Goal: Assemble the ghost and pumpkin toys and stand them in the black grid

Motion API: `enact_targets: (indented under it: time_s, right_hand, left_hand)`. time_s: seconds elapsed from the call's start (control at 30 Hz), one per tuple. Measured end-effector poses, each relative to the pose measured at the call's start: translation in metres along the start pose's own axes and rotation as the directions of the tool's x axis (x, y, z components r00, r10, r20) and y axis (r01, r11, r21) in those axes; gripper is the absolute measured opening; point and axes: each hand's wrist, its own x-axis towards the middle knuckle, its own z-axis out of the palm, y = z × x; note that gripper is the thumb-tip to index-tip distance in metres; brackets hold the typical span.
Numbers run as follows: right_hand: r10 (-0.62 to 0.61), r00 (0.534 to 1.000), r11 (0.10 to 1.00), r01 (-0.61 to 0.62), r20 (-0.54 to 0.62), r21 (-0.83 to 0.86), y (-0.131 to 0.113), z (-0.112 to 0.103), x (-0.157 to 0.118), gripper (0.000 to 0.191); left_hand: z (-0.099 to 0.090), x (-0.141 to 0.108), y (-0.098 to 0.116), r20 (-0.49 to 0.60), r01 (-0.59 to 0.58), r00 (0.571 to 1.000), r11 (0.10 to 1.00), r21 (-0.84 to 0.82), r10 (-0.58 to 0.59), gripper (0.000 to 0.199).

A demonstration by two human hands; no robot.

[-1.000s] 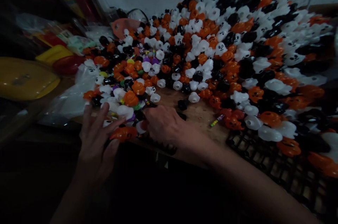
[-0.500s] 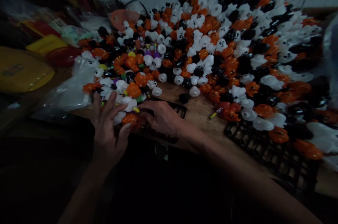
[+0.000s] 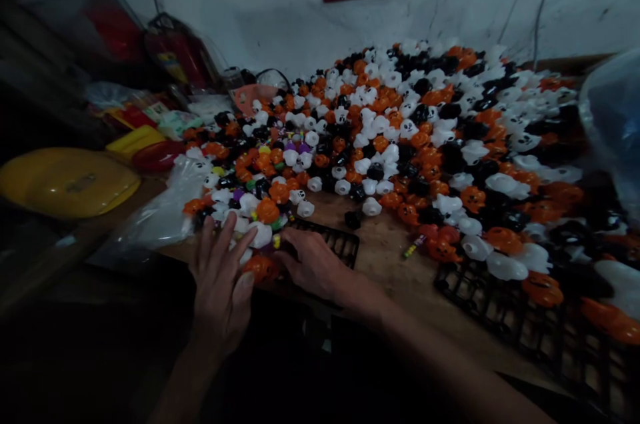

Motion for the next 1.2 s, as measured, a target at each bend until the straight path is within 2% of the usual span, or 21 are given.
enact_targets:
  time_s: [0.13,0.27,0.37,0.5,0.6,0.77,0.87,0.97,1.03,1.1,1.17,1.2]
  right_hand:
    - [-0.054,0.999,0.999,0.054,0.003,-0.008,0.002,0.000,0.003,0.009]
    - [-0.107,0.993,0.991,0.111,0.057,-0.078,-0.003,0.001,0.005,0.023]
    - [-0.067,0.998,0.996,0.068,0.015,-0.053,-0.005,0.003,0.004,0.023]
    - [-0.035,0.998,0.999,0.036,-0.049,0.015,-0.004,0.007,0.004,0.017]
    - [0.023,0.998,0.998,-0.026,-0.051,-0.056,-0.006,0.009,0.003,0.019]
    - [0.095,0.995,0.972,-0.092,0.005,-0.218,-0.017,0.004,-0.013,0.024]
    - [0.130,0.991,0.930,-0.124,-0.006,-0.345,-0.017,-0.015,-0.029,0.022]
    - [0.188,0.975,0.853,-0.221,-0.115,-0.474,-0.003,-0.054,-0.042,0.022]
    - [0.243,0.932,0.739,-0.358,-0.270,-0.570,0.009,-0.086,-0.046,0.023]
    - [0.304,0.879,0.572,-0.477,-0.368,-0.667,0.017,-0.115,-0.047,0.023]
    - [0.377,0.845,0.415,-0.521,-0.380,-0.746,0.021,-0.136,-0.046,0.024]
    - [0.413,0.832,0.368,-0.524,-0.370,-0.768,0.021,-0.143,-0.045,0.025]
  left_hand:
    - [-0.007,0.011,-0.006,-0.074,0.009,0.997,0.996,0.084,-0.003,0.048]
    - [-0.006,0.023,-0.010,0.024,-0.076,0.997,0.995,0.063,0.075,0.043]
    - [-0.003,0.026,-0.010,0.091,-0.114,0.990,0.991,0.065,0.107,0.039]
    - [-0.002,0.026,-0.010,0.067,-0.127,0.990,0.991,0.033,0.124,0.027]
    - [0.000,0.026,-0.009,0.036,-0.091,0.995,0.996,0.025,0.090,0.020]
    - [0.007,0.029,-0.006,0.015,-0.081,0.997,0.994,0.069,0.080,0.025]
    - [0.008,0.029,-0.007,-0.017,-0.083,0.996,0.995,0.048,0.084,0.021]
    - [0.007,0.027,-0.009,-0.041,-0.076,0.996,0.997,0.005,0.076,0.013]
    - [0.007,0.027,-0.009,-0.051,-0.073,0.996,0.997,-0.004,0.072,0.012]
    - [0.009,0.028,-0.010,-0.058,-0.077,0.995,0.997,0.004,0.077,0.013]
    - [0.011,0.028,-0.012,-0.051,-0.085,0.995,0.996,0.013,0.086,0.015]
    - [0.011,0.028,-0.013,-0.047,-0.086,0.995,0.996,0.017,0.087,0.016]
